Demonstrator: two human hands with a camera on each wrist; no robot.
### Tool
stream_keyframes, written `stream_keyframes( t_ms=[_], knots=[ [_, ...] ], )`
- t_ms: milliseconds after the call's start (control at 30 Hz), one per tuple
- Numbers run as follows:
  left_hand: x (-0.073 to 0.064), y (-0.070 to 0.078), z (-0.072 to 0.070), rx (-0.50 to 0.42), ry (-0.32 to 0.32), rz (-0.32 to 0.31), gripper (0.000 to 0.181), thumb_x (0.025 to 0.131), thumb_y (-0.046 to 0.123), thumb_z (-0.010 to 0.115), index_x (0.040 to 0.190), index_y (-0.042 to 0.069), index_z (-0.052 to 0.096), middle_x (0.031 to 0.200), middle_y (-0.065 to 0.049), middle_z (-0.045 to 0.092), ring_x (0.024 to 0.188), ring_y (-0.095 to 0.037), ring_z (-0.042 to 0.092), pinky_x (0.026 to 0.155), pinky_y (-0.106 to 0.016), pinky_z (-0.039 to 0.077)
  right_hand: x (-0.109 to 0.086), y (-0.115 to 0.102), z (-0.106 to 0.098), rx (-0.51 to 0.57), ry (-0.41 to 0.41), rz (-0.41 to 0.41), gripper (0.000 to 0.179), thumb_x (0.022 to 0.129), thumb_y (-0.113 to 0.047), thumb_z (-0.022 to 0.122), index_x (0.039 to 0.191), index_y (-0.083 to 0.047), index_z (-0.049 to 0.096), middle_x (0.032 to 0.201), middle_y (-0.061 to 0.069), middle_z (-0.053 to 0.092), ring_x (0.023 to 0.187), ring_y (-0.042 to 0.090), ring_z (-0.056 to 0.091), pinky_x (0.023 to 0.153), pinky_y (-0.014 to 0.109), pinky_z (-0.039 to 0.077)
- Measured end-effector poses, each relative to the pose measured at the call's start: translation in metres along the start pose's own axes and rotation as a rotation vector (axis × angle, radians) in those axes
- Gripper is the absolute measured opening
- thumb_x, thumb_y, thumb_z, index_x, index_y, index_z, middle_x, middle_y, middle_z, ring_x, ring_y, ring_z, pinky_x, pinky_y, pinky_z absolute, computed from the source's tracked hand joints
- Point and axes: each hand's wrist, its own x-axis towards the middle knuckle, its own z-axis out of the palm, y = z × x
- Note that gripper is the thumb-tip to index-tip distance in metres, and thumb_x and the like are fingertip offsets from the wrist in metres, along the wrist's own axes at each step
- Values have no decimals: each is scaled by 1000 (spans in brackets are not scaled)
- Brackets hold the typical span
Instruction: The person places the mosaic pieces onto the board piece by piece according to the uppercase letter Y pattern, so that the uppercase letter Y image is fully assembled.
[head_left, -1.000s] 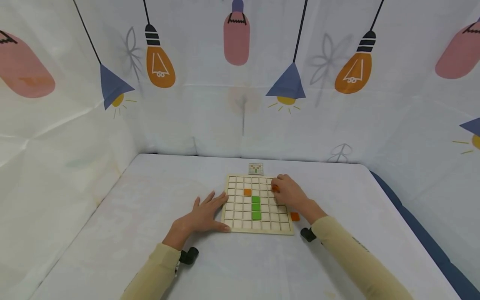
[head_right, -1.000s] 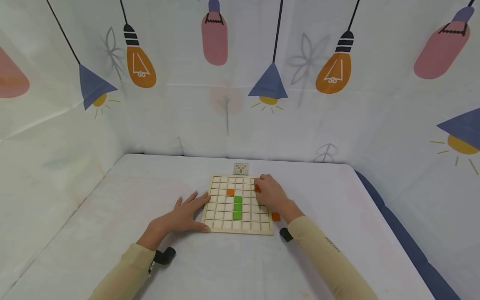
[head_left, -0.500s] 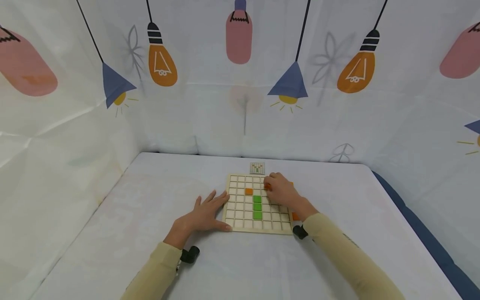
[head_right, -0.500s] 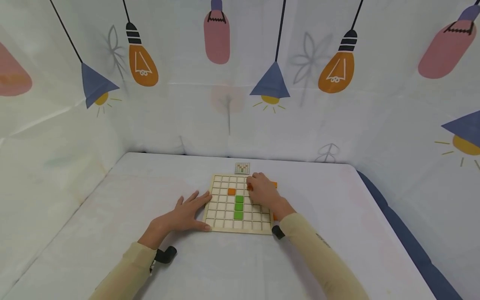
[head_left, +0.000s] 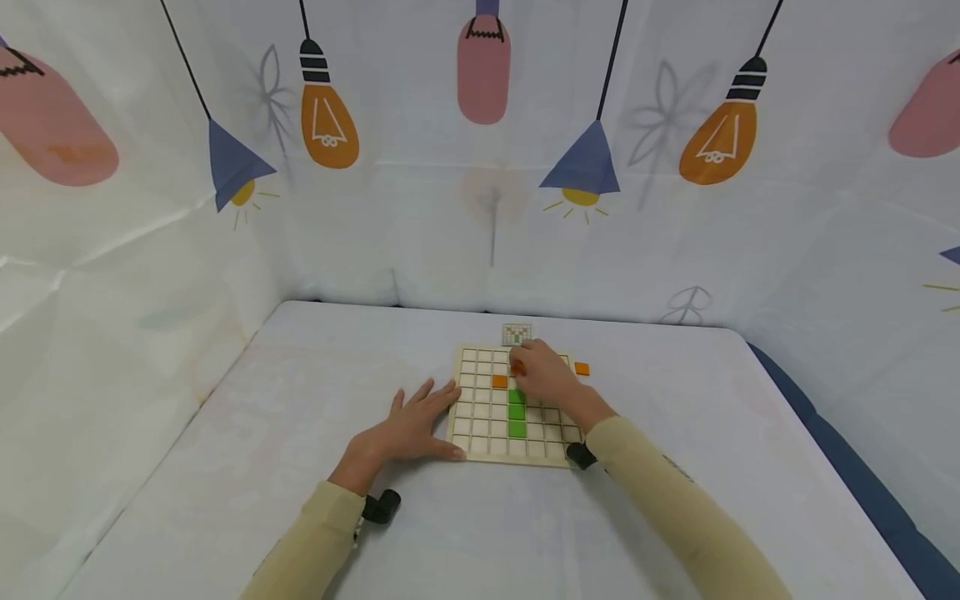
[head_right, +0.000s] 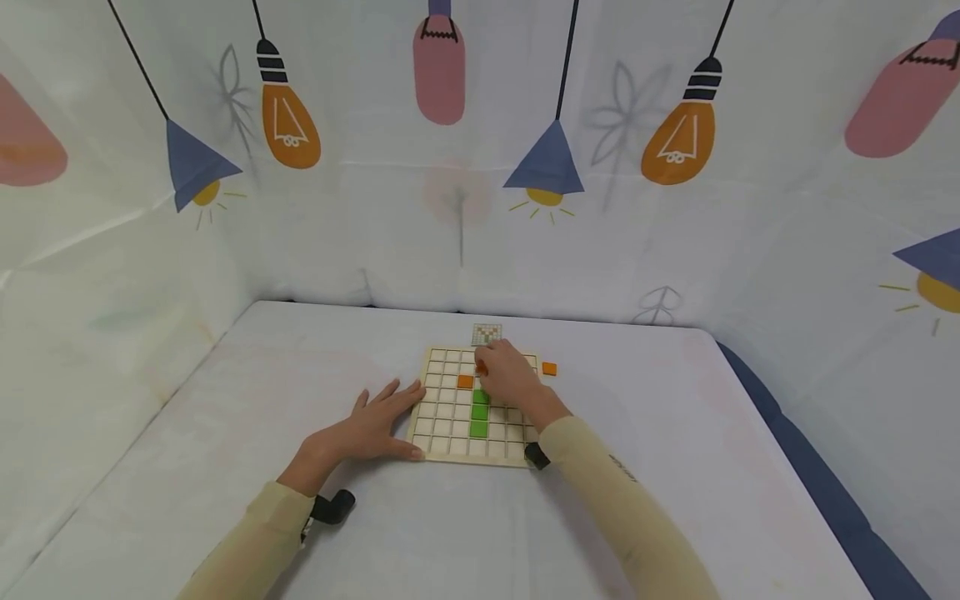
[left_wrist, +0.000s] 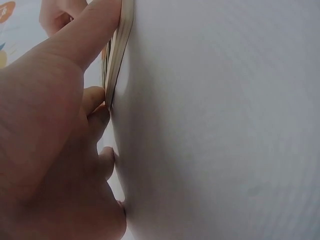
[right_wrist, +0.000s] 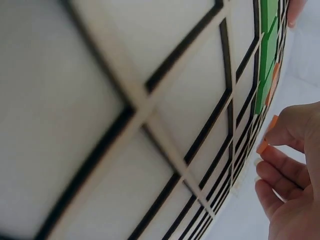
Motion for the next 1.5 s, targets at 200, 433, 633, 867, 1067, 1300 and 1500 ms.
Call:
stream_keyframes(
  t_ms=[200, 433, 633, 867, 1067, 1300, 1500],
  knots=[
    [-2, 0, -1, 14, -3, 3, 107, 76, 64, 75, 160, 24, 23, 168, 7, 15, 157, -30, 3, 119, -70, -1, 6, -11, 1, 24, -13, 0, 14, 88, -3, 63, 98, -13, 66, 93, 2, 60, 94, 21, 53, 79, 34, 47],
    [-5, 3, -4, 8, -6, 3, 106, 77, 62, 76, 160, 23, 23, 168, 6, 16, 157, -31, 3, 119, -70, -1, 14, -20, 6, 33, -15, 12, 14, 92, -4, 61, 100, -13, 66, 95, 3, 61, 87, 18, 51, 74, 32, 46],
    [-5, 2, -4, 19, -2, 4, 106, 77, 64, 75, 160, 23, 23, 168, 6, 16, 157, -32, 5, 118, -70, 0, 21, -27, 8, 24, -30, 19, 11, 93, -5, 61, 100, -13, 65, 95, 2, 61, 87, 18, 54, 76, 32, 49],
    [-5, 4, -6, 7, -5, -3, 105, 77, 63, 76, 159, 23, 24, 168, 6, 17, 157, -30, 5, 119, -69, 0, 27, -31, 13, 29, -47, 13, 14, 91, -3, 62, 98, -13, 67, 94, 3, 61, 88, 19, 55, 77, 34, 50],
    [-6, 3, -5, 18, -8, 1, 105, 77, 63, 75, 159, 23, 24, 168, 6, 17, 157, -30, 5, 119, -69, 0, 28, -32, 17, 11, -42, -12, 14, 91, -2, 62, 98, -14, 67, 95, 2, 61, 90, 19, 57, 80, 34, 52],
    [-6, 2, -4, 31, -5, 8, 105, 77, 64, 75, 160, 24, 23, 168, 7, 17, 157, -29, 6, 119, -69, 0, 29, -34, 17, 3, -26, -42, 11, 93, -3, 62, 99, -10, 67, 97, 6, 62, 93, 23, 58, 84, 37, 52],
    [-7, 4, -6, 16, -9, 14, 105, 78, 63, 75, 160, 23, 24, 168, 5, 17, 157, -30, 6, 119, -70, 0, 31, -35, 18, 17, -18, -39, 17, 92, -1, 61, 102, -11, 71, 98, 5, 63, 94, 22, 59, 85, 36, 52]
  ],
)
